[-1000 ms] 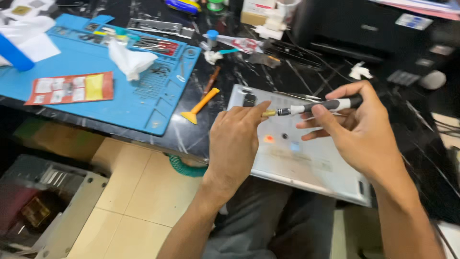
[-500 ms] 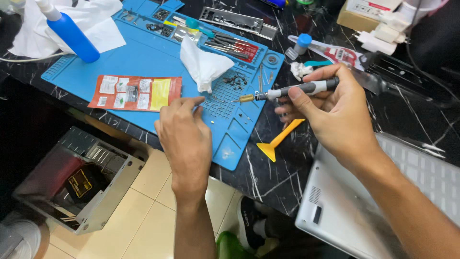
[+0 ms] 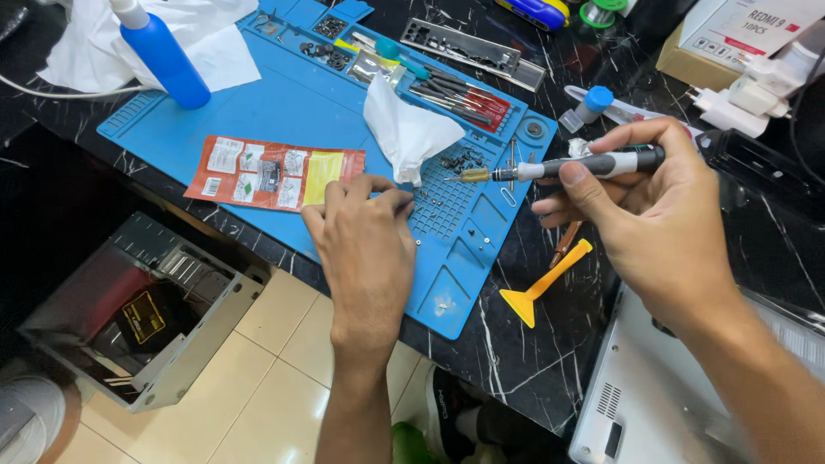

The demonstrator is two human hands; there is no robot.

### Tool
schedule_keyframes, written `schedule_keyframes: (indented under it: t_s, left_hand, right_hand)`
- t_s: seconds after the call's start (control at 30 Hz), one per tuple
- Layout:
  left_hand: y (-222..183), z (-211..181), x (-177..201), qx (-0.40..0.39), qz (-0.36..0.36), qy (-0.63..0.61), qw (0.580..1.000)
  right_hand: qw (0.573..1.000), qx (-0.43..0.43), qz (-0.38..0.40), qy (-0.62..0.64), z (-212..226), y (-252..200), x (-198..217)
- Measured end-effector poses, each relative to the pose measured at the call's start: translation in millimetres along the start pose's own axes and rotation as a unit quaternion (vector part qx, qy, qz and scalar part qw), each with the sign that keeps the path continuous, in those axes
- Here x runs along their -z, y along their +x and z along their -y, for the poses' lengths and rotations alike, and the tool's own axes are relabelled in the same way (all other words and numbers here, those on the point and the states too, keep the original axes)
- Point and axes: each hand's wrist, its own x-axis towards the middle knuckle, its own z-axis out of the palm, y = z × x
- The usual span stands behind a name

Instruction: The person uses a screwdriver to remove screws from the bottom of a laptop, placing them on a blue mat. After removing all screws, the person uses a brush to clean dust from the laptop's vents and surface.

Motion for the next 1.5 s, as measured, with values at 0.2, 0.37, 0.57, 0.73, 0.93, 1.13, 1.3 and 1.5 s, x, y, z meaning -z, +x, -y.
schedule_keyframes:
  t_s: [0.2, 0.37, 0.57, 0.73, 0.93, 1.13, 1.3, 1.5]
  left_hand:
    - [-6, -2, -1, -0.074, -0.024, 0.102, 0.992]
    - [-13, -8, 4, -0.071, -0.039, 0.086, 0.993]
    - [-39, -61, 28, -0.079, -0.055, -0.172, 0.980]
    - [-69, -126, 30, -0.061, -0.015, -0.415, 0.908]
    - [-104, -182, 24, 0.028, 0.095, -0.586, 0.804]
    - [-122, -217, 21, 0.108, 0.144, -0.692, 0.699]
    - [-130, -228, 19, 0.096, 0.148, -0.707, 0.685]
    - [-132, -231, 19, 0.095, 0.143, -0.715, 0.677]
  right_hand:
    - [1.000, 0.004, -0.002, 0.007, 11, -12, 13]
    - [0.999, -0.024, -0.038, -0.020, 26, -38, 35]
    - [0.994, -0.013, -0.092, -0.065, 30, -77, 76]
    - [0.981, -0.028, -0.153, -0.116, 29, -116, 117]
    - [0.966, -0.012, -0.226, -0.124, 11, -166, 165]
    - [0.930, -0.055, -0.322, -0.167, 8, -202, 182]
    - [0.930, -0.071, -0.332, -0.143, 1, -215, 191]
    - [0.947, -0.020, -0.306, -0.097, -22, -217, 197]
